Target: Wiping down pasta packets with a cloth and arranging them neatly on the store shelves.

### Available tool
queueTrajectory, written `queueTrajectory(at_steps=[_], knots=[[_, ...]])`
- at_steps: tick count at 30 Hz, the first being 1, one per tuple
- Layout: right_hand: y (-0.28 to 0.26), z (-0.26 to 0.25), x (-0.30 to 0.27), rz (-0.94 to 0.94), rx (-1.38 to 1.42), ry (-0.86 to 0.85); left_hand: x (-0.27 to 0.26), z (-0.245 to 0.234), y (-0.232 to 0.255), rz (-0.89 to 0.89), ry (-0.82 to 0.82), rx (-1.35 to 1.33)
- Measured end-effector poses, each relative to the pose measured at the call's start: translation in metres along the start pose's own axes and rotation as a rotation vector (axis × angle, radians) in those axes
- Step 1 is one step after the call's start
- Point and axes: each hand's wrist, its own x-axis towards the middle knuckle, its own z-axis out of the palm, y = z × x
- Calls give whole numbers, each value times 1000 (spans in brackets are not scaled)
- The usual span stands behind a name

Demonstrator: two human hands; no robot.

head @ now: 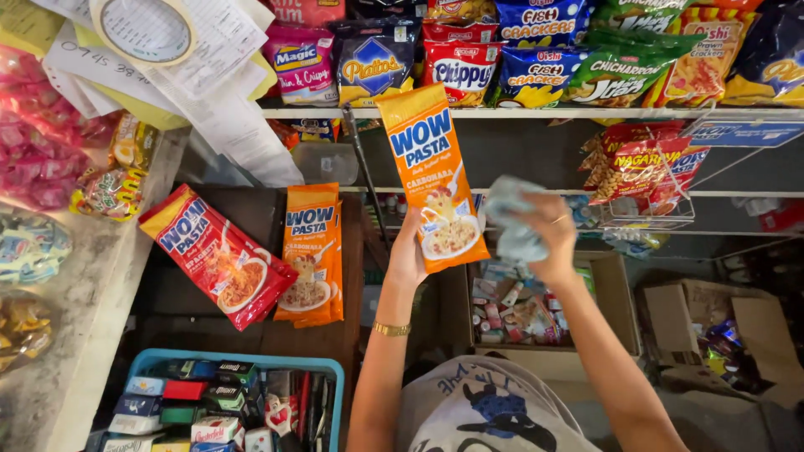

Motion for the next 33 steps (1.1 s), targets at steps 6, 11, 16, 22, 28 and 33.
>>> queueTrajectory(at_steps=[6, 11, 16, 22, 28, 33], knots=[[-30, -7, 12, 627, 886, 508, -9, -13, -17, 29, -81, 401], [-106, -12, 40, -68, -175, -485, -20, 6, -12, -59, -125, 218], [-110, 8, 28, -48, -26, -546, -20, -14, -30, -6, -72, 218], [-63, 27, 29, 3, -35, -199, -15, -28, -50, 42, -151, 459], [-56, 4, 69, 59, -76, -18, -32, -7, -53, -45, -236, 531], [-94, 5, 63, -95, -137, -122, -7, -70, -61, -256, 26, -322]])
